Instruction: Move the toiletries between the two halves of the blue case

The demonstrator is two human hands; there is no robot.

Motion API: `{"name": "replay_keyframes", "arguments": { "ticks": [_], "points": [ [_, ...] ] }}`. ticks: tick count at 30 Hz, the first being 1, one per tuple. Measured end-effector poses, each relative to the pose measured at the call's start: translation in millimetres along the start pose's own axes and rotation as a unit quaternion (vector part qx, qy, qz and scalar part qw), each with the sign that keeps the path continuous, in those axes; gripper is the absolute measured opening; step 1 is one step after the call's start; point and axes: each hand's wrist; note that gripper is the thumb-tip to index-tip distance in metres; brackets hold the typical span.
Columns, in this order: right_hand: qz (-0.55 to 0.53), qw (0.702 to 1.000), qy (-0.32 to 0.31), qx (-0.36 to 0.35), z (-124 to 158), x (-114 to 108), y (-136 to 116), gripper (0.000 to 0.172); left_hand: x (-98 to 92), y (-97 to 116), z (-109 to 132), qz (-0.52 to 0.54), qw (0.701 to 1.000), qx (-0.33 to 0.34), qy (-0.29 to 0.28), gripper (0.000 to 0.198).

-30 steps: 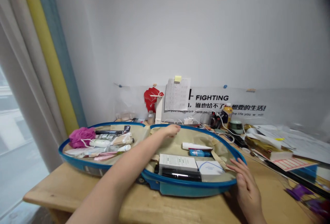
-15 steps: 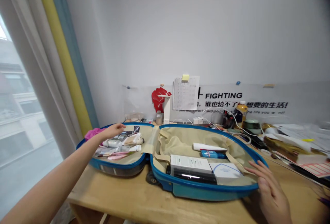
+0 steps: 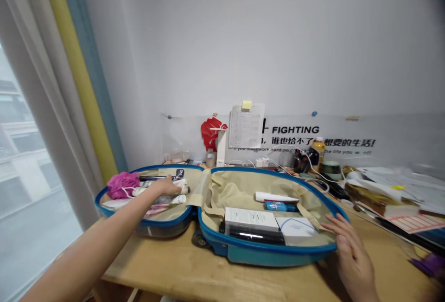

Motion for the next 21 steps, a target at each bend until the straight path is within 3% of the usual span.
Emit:
{"name": "replay_keyframes", "arguments": {
  "ticks": [7,11,13,16,21],
  "points": [
    [-0.003,1.000,0.000,-0.013,1,0,2,0.045,-24.8,26,24,0.004,0.997,0.037,0.064,0.077],
    [-0.001,1.000,0.005,-0.021,0,0,2,0.044,-21.9,77,56,0.016,0.979,0.195,0.051,0.076],
    [0.000,1.000,0.007,-0.028,0,0,2,0.044,-4.0,111,75,0.021,0.951,0.309,0.010,0.074],
    [0.001,0.999,0.009,-0.031,-1,0,2,0.044,37.7,163,97,0.017,0.900,0.433,-0.053,0.073],
    [0.002,1.000,0.006,-0.030,0,0,1,0.044,104.6,230,106,-0.020,0.852,0.513,-0.105,0.065]
  ]
}}
Point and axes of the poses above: each hand's wrist, its own z-axis away from the middle knuckle, its own x-axis out of the palm, y = z × x, and after that the axes turned 12 degrees about -y, right-handed
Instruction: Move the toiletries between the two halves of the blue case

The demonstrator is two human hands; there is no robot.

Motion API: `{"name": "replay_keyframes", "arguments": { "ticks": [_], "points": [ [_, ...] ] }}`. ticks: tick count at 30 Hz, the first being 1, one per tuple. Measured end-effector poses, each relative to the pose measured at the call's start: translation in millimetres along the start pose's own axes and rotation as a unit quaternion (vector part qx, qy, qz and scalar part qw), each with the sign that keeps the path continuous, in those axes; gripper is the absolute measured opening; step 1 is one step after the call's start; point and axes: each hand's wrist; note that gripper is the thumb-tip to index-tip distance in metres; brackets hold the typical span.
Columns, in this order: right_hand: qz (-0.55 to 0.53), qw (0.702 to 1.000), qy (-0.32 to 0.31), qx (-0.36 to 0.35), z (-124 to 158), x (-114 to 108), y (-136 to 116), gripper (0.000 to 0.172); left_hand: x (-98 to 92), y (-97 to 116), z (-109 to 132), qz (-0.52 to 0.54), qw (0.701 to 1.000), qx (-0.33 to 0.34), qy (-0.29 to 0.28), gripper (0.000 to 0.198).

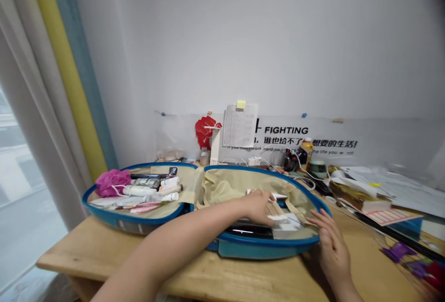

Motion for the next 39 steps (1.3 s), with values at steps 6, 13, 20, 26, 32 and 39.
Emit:
{"name": "replay_keyframes", "arguments": {
  "ticks": [6,13,20,26,32,39],
  "points": [
    [0.005,1.000,-0.003,-0.007,1,0,0,0.042,30.2,10,-33,-0.023,0.999,0.021,-0.045,0.045],
    [0.005,1.000,0.000,-0.002,1,0,3,0.043,16.7,20,-34,-0.011,0.994,0.052,-0.092,0.014],
    [0.006,1.000,-0.011,0.014,0,-2,2,0.044,-64.0,-29,37,0.003,0.999,0.015,0.037,0.033],
    [0.007,1.000,-0.011,0.008,-1,-1,0,0.042,-113.0,-148,139,-0.019,0.967,-0.212,0.139,0.039],
    [0.010,1.000,-0.001,0.004,-1,1,-1,0.039,-102.1,-221,225,-0.044,0.938,-0.331,0.091,0.041],
    [-0.002,1.000,-0.011,0.011,1,1,1,0.037,-77.6,-236,249,-0.121,0.937,-0.327,-0.004,0.053]
  ]
}}
Point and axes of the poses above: each hand's wrist, its own z-axis away from the middle knuckle, its own x-axis out of the palm, y = z × x, and after that the axes turned 12 degrees about -y, right-handed
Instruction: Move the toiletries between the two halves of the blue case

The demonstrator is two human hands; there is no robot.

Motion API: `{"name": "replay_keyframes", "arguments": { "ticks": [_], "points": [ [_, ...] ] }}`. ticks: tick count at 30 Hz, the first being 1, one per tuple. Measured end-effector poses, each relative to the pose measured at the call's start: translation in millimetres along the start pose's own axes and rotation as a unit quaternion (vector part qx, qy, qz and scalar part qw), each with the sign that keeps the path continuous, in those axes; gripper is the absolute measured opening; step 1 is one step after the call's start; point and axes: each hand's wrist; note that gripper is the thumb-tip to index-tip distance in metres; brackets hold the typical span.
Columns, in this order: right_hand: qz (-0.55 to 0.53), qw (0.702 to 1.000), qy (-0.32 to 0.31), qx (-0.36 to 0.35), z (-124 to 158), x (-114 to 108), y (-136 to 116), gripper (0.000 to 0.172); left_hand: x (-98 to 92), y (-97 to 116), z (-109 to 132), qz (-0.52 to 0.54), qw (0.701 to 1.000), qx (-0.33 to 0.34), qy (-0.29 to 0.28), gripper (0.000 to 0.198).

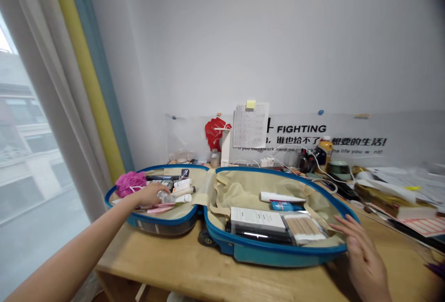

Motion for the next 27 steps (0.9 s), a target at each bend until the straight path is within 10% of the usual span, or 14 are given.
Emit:
{"name": "replay_keyframes", "arguments": {
  "ticks": [27],
  "points": [
    [0.008,1.000,-0.005,0.000,-2,-3,-4,0.039,-13.5,22,-23,0.039,0.998,0.019,0.041,0.040]
  ]
}}
Point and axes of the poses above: each hand's wrist, its own z-axis away from the middle knuckle, its own x-axis out of the palm, y = z × x, and after that the axes turned 12 degrees about -y, right-handed
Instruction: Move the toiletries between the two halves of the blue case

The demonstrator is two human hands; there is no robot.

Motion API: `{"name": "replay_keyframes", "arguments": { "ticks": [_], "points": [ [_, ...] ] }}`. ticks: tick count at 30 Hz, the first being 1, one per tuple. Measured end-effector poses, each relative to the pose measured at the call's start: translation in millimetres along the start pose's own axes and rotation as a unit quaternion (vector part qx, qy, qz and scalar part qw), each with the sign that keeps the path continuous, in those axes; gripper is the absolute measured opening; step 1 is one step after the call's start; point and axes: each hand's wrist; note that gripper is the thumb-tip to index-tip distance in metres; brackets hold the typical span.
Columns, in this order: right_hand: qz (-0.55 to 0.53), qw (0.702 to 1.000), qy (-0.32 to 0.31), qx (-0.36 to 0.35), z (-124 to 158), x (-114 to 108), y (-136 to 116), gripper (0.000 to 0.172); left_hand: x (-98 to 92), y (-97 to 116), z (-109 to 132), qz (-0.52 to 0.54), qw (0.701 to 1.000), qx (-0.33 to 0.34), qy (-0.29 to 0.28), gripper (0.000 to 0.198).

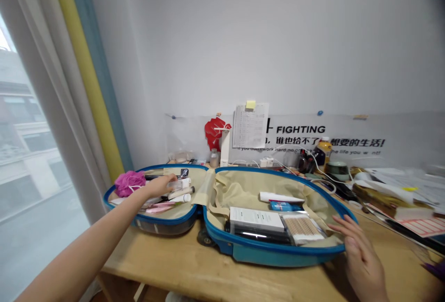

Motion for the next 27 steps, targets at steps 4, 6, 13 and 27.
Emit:
{"name": "replay_keyframes", "arguments": {
  "ticks": [4,6,13,27],
  "points": [
    [-0.002,1.000,0.008,0.007,1,1,1,0.039,5.7,-2,-1,0.026,0.999,0.016,-0.022,0.042],
    [0.000,1.000,0.005,0.009,1,2,1,0.039,6.6,-9,2,0.032,0.999,0.018,-0.029,0.046],
    [0.004,1.000,0.007,-0.005,1,3,2,0.039,7.1,-46,17,-0.044,0.998,-0.026,-0.041,0.045],
    [0.004,1.000,0.009,0.010,-1,1,3,0.045,-27.3,-1,29,-0.129,0.989,-0.007,0.071,0.046]
  ]
}}
Point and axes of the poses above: each hand's wrist, its own z-axis away from the middle knuckle, its own x-axis out of the palm, y = z × x, and after that the axes turned 12 degrees about -y, right-handed
